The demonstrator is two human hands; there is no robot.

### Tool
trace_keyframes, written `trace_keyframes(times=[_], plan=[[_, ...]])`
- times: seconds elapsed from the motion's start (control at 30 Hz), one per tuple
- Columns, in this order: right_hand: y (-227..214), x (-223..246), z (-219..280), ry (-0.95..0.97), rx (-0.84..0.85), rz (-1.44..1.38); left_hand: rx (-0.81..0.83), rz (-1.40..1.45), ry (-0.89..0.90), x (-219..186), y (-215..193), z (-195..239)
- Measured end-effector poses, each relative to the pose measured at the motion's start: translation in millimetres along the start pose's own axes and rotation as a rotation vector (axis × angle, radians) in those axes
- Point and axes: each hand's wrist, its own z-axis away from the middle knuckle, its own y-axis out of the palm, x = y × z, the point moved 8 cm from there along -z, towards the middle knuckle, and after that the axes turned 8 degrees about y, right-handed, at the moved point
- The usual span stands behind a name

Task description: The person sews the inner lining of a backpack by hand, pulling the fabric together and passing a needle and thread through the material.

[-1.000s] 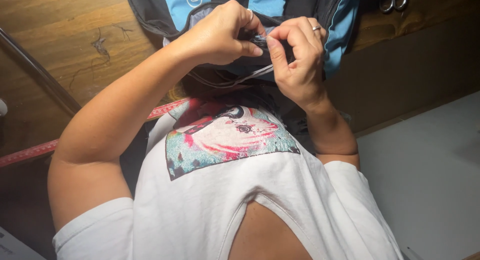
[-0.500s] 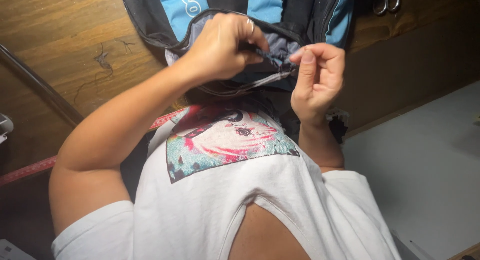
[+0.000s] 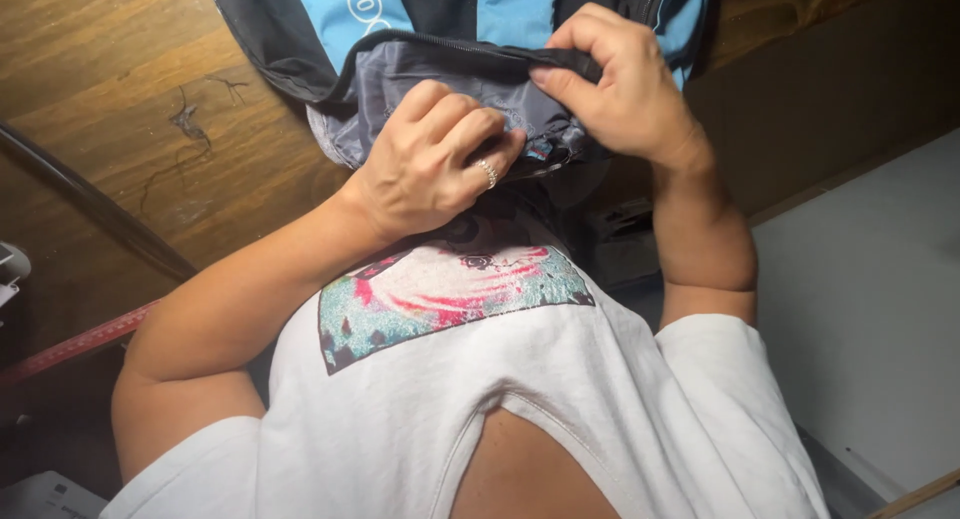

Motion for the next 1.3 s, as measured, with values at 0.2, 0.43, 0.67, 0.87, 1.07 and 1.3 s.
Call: trace_keyframes(times=[0.2, 0.43, 0.67, 0.87, 1.07, 1.3], plan=[[3.9, -41.1, 6.0, 0.38, -0.016, -0.476, -0.037, -0.003, 0.018, -5.5, -5.1, -1.8], [-34.2, 22.8, 26.0, -0.181, -0.469, 0.152, 0.036, 0.093, -0.11, 6.3, 9.8, 9.4], [-16.4, 57.6, 65.2, -0.27, -0.465, 0.23, 0.03, 0.246, -0.207, 20.9, 7.6, 6.8], [-4.3, 48.1, 67.1, -0.186, -0.39, 0.34, 0.116, 0.217, -0.217, 20.9, 15.8, 5.7], [3.9, 60.6, 67.0, -0.215, -0.518, 0.481, 0.164, 0.204, -0.236, 26.1, 19.2, 2.0], [5.5, 49.5, 80.9, -0.282, -0.631, 0.278, 0.301, 0.234, -0.262, 32.5, 30.6, -2.2]])
